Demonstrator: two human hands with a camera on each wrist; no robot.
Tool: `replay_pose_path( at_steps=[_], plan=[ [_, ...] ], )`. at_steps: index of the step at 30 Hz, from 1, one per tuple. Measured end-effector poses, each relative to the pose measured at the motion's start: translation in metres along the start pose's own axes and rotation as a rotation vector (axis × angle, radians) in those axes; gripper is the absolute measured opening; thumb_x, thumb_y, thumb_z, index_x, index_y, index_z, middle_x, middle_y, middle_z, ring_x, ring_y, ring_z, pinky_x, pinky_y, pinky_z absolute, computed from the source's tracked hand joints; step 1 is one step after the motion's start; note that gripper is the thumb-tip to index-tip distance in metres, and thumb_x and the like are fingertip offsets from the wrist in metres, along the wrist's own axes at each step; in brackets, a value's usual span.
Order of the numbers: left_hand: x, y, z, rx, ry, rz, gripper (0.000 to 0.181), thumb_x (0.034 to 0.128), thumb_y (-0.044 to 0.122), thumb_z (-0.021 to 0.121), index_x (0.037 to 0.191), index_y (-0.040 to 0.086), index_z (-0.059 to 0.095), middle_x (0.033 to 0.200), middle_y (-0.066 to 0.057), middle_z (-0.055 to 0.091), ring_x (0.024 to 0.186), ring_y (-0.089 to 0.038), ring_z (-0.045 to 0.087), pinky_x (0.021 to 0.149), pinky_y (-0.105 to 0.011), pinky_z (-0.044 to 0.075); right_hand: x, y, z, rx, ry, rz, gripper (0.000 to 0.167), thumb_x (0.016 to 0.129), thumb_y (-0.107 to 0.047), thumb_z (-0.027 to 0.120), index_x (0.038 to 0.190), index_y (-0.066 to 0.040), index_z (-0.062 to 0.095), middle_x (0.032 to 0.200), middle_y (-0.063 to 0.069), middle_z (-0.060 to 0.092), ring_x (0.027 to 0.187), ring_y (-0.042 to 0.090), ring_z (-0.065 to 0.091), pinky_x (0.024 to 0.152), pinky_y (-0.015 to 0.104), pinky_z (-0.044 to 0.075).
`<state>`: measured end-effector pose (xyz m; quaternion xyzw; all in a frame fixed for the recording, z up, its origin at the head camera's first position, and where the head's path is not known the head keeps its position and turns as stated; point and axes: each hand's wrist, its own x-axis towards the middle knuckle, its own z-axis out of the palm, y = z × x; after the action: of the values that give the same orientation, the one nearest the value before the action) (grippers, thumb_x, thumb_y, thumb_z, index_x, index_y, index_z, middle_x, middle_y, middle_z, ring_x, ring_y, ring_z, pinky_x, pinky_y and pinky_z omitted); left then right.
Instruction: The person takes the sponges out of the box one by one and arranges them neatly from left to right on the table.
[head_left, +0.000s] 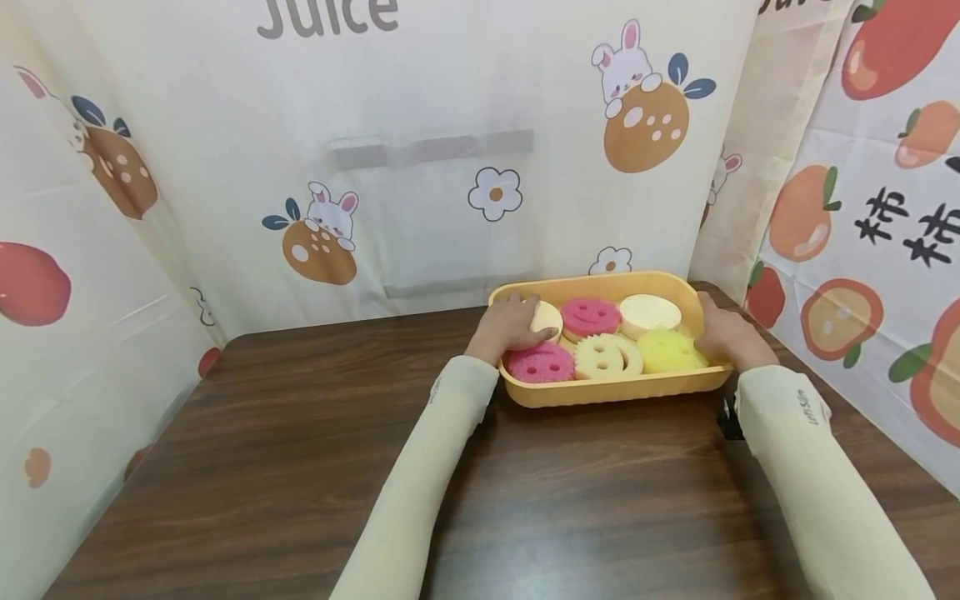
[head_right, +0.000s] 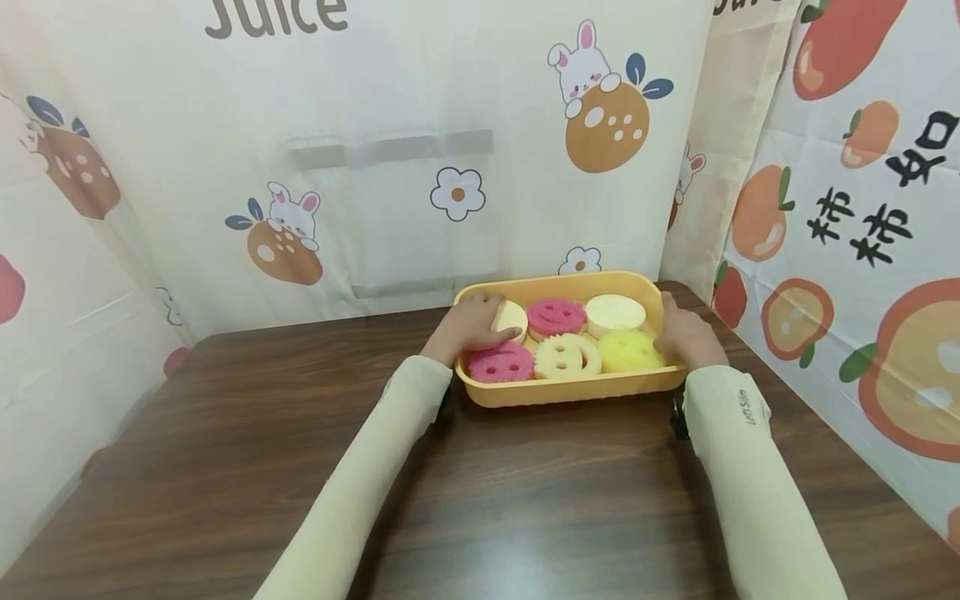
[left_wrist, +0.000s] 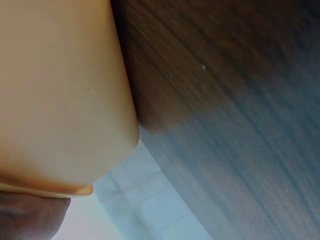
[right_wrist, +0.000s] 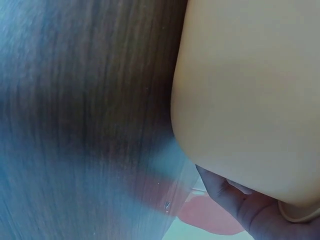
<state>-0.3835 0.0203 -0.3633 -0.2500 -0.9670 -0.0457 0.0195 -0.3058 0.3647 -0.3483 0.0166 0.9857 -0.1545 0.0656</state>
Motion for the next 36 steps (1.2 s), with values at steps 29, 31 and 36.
replay_pose_path(
  at_steps=[29,31,36],
  plan=[
    [0.0004,0.0008,0.0009,-0.046,0.047,-0.017,0.08,0.0901,0.064,0.056,0.148,0.01,0.042,0.14,-0.015,0.044,0.119,-0.026,0.056,0.106,-0.041,0.048,0.0014,0.004,0.0012,0.001,0.002,0.011,0.085,0.091,-0.013,0.047,0.153,0.008,-0.007,0.129,0.05,0.041,0.102,0.051,0.056,0.083,0.06,0.046],
    [0.0,0.0006,0.0008,-0.06,0.053,-0.013,0.079,0.0902,0.063,0.056,0.147,0.01,0.043,0.138,-0.014,0.045,0.117,-0.026,0.056,0.106,-0.041,0.049,0.0019,0.0047,0.0014,0.001,0.005,0.011,0.085,0.09,-0.012,0.047,0.153,0.009,-0.007,0.129,0.05,0.041,0.102,0.05,0.056,0.082,0.059,0.046],
    [-0.0008,-0.0011,-0.0004,-0.102,0.082,-0.006,0.072,0.094,0.058,0.054,0.146,0.01,0.041,0.139,-0.015,0.043,0.112,-0.025,0.059,0.103,-0.04,0.05,0.0039,0.0042,0.0009,-0.005,0.008,0.015,0.087,0.089,-0.012,0.048,0.153,0.008,-0.007,0.129,0.05,0.042,0.099,0.048,0.056,0.082,0.059,0.047]
  ],
)
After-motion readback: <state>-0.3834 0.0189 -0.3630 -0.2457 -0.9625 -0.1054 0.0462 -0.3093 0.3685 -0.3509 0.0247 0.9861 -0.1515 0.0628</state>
